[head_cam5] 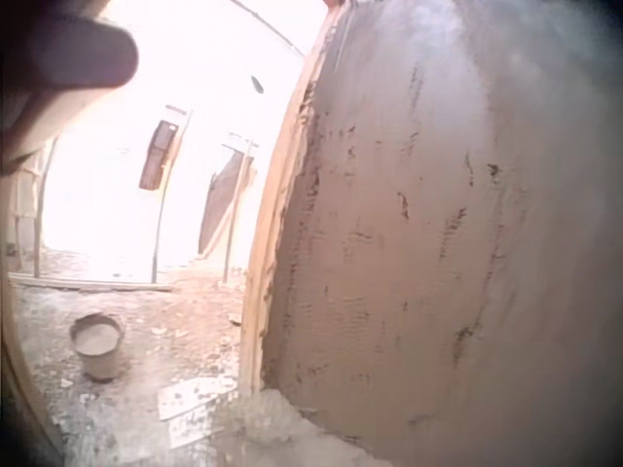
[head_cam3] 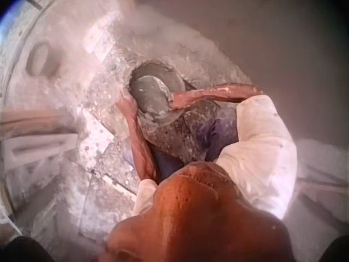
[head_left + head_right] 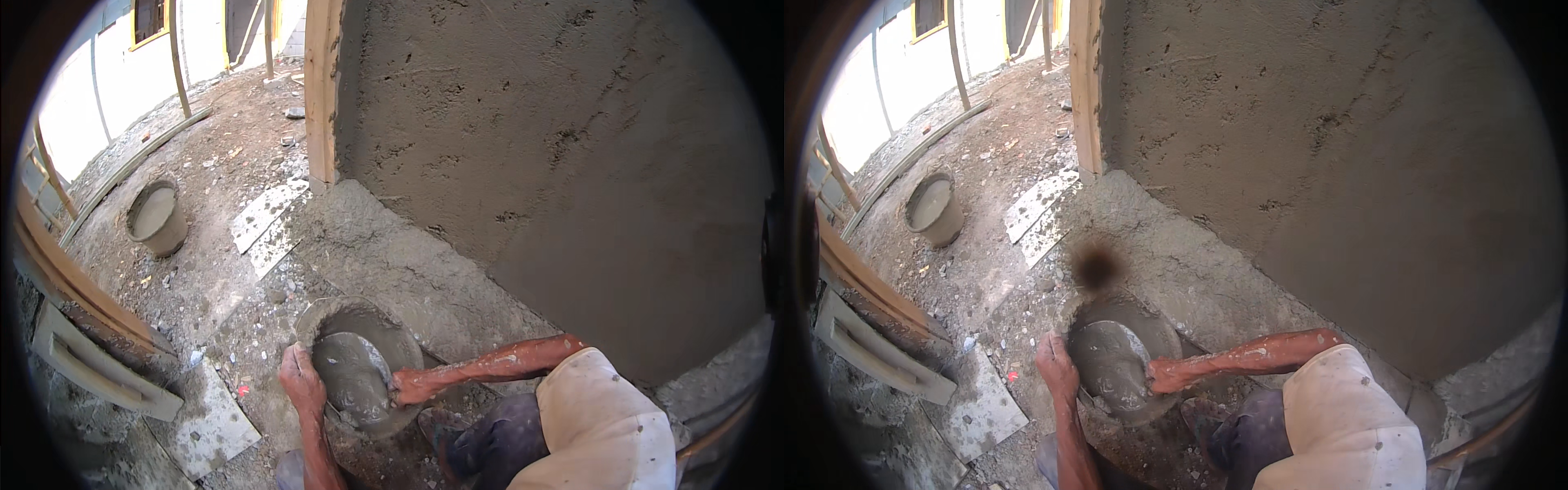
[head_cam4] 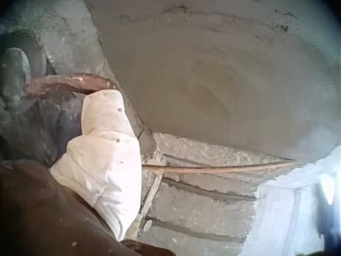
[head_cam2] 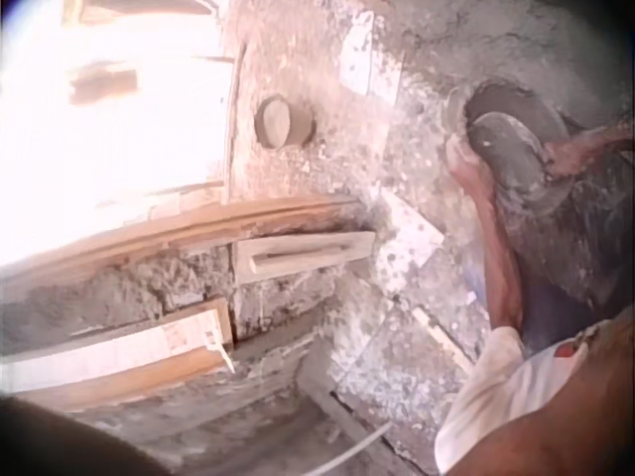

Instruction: The person applies wet plaster to a concrete wall using a trowel. They scoop the mixture from a bucket, spread it onto the wall surface, and smooth it down by hand and with the tool.

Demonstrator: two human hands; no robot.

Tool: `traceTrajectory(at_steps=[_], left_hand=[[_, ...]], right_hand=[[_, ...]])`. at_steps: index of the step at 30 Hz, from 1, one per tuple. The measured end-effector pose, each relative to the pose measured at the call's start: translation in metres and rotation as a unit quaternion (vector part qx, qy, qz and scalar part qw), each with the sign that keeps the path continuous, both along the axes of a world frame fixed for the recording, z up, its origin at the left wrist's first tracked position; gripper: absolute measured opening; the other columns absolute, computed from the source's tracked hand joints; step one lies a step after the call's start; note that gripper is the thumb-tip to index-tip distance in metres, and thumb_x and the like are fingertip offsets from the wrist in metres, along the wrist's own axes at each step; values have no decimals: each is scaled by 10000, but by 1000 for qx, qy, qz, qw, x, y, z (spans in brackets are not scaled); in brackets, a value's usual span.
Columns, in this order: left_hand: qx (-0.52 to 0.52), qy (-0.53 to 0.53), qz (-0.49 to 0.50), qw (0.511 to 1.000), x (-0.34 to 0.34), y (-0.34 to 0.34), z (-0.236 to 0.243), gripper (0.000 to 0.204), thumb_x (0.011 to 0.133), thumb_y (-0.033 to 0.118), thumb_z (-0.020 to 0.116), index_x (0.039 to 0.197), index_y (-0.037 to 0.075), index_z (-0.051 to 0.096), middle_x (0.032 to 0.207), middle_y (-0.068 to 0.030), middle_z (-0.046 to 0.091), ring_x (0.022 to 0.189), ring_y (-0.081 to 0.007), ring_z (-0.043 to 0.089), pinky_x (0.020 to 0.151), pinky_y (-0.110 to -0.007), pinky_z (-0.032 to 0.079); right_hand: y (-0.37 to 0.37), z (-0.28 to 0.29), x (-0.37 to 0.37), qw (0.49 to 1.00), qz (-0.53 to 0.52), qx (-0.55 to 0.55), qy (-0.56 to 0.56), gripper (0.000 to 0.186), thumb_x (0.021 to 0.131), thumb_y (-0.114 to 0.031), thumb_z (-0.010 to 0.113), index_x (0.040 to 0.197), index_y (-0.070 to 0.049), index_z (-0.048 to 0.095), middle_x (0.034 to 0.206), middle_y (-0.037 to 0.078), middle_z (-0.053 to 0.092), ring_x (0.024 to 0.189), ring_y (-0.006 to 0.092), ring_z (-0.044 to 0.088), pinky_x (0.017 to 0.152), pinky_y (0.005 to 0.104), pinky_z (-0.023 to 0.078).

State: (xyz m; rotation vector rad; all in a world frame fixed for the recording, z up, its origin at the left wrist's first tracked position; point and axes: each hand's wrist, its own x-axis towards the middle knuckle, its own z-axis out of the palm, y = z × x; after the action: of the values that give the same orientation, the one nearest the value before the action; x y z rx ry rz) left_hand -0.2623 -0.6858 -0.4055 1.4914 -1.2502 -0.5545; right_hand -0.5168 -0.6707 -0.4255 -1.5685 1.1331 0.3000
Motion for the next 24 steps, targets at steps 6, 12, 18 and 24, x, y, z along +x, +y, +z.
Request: traceTrajectory(at_steps=[6, 12, 18, 24], left_hand=[[30, 10, 8, 999, -4, -9, -1, 323, 1104, 209, 490, 930, -39, 604, 742, -124, 543, 701, -210, 472, 657, -397, 429], [55, 19, 27, 998, 0, -11, -2, 343, 1108, 234, 499, 913, -30, 603, 716, -119, 526, 681, -203, 451, 645, -401, 426], [50, 7, 35, 998, 15, -9, -3, 313, 1095, 247, 541, 1011, -19, 682, 744, -161, 606, 687, -215, 538, 660, -411, 466], [38, -8, 35, 999, 11, -7, -3, 293, 1086, 234, 555, 1002, -15, 684, 738, -197, 617, 650, -263, 542, 645, -435, 464]], right_hand=[[11, -10, 12, 930, -221, 264, -127, 185, 989, -255, 686, 1012, -72, 677, 650, 3, 533, 484, 110, 498, 403, 300, 377], [-3, -3, 25, 778, -361, 435, -275, 236, 1067, -276, 587, 1113, -45, 570, 740, -2, 492, 494, 79, 420, 406, 264, 344], [-44, 54, -5, 991, -133, 22, 24, 175, 1016, -193, 590, 1084, -42, 646, 831, 93, 660, 594, 160, 635, 477, 327, 499], [-25, 4, -4, 853, 231, -453, 114, 243, 918, -107, 585, 1110, 28, 646, 915, 249, 701, 780, 384, 743, 626, 490, 579]])
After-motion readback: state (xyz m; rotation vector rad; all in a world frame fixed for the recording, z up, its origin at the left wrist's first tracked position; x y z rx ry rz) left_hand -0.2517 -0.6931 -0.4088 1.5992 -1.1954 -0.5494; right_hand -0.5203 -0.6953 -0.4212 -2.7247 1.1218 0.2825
